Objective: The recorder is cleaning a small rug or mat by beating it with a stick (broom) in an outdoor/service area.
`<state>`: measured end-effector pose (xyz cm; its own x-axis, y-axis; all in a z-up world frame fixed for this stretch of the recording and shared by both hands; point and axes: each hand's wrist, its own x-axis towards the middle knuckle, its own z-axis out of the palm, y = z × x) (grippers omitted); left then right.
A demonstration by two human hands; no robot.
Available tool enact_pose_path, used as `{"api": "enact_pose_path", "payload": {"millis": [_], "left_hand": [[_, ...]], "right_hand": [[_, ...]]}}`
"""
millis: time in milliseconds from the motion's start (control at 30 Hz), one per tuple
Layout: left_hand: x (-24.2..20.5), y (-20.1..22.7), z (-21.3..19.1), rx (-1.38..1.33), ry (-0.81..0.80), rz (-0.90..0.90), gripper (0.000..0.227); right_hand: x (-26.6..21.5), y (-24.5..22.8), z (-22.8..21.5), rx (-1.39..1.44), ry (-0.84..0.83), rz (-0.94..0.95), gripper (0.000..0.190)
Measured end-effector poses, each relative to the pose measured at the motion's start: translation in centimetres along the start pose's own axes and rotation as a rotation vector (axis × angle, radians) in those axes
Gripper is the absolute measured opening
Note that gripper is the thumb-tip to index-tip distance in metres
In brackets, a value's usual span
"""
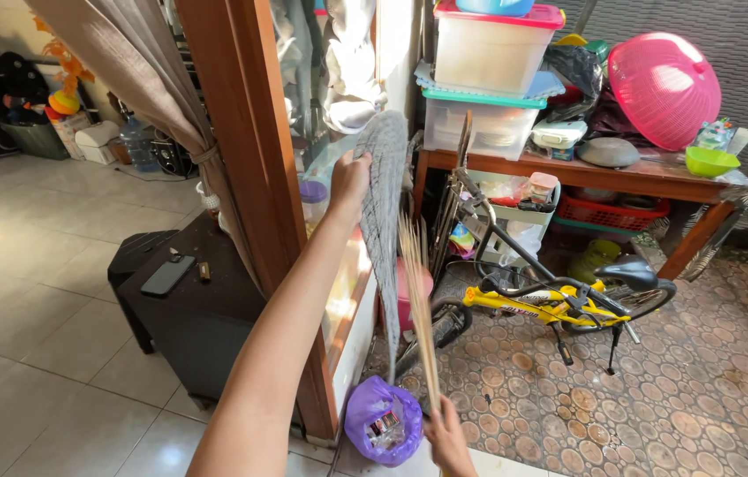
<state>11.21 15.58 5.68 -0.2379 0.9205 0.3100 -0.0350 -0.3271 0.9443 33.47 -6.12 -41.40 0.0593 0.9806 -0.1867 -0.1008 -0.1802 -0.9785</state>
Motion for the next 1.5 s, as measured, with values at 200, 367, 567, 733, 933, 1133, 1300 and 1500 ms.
{"api": "enact_pose_path", "payload": {"millis": [200, 367, 567, 733, 933, 1133, 1300, 1500], "left_hand": [[-0.4, -1.5, -0.5, -0.159, -0.023, -0.076, 0.037], [-0.5, -3.4, 3.2, -0.149, -0.024, -0.05, 0.034], [0.3, -4.3, 7.5, -0.108, -0.027, -0.035, 0.033], [0.4, -3.8, 11.8, -0.122, -0.046, -0.054, 0.034], [1.8, -3.7, 18.3, -0.133, -0.05, -0.086, 0.033], [5.3, -3.9, 25.5, -0.213, -0.088, -0.01, 0.032], [5.4, -2.4, 33.2, -0.158, -0.151, 0.008, 0.036], [8.0, -3.8, 41.5, -0.095, -0.075, 0.242, 0.04]], "right_hand": [[-1.8, -4.1, -5.2, 0.28, 0.281, 0.124, 0.027], [-5.1, -16.5, -1.8, 0.411, 0.16, -0.009, 0.026], [-4.5, -20.0, -3.8, 0.465, 0.045, -0.055, 0.027], [-2.5, -20.1, -9.1, 0.365, 0.127, -0.117, 0.025], [1.1, -22.0, -16.1, 0.361, 0.197, -0.11, 0.022], [5.0, -22.7, -23.0, 0.355, 0.227, -0.151, 0.019], [5.7, -24.0, -27.2, 0.367, 0.29, -0.125, 0.02], [6.9, -24.6, -33.2, 0.335, 0.356, -0.184, 0.02]]}}
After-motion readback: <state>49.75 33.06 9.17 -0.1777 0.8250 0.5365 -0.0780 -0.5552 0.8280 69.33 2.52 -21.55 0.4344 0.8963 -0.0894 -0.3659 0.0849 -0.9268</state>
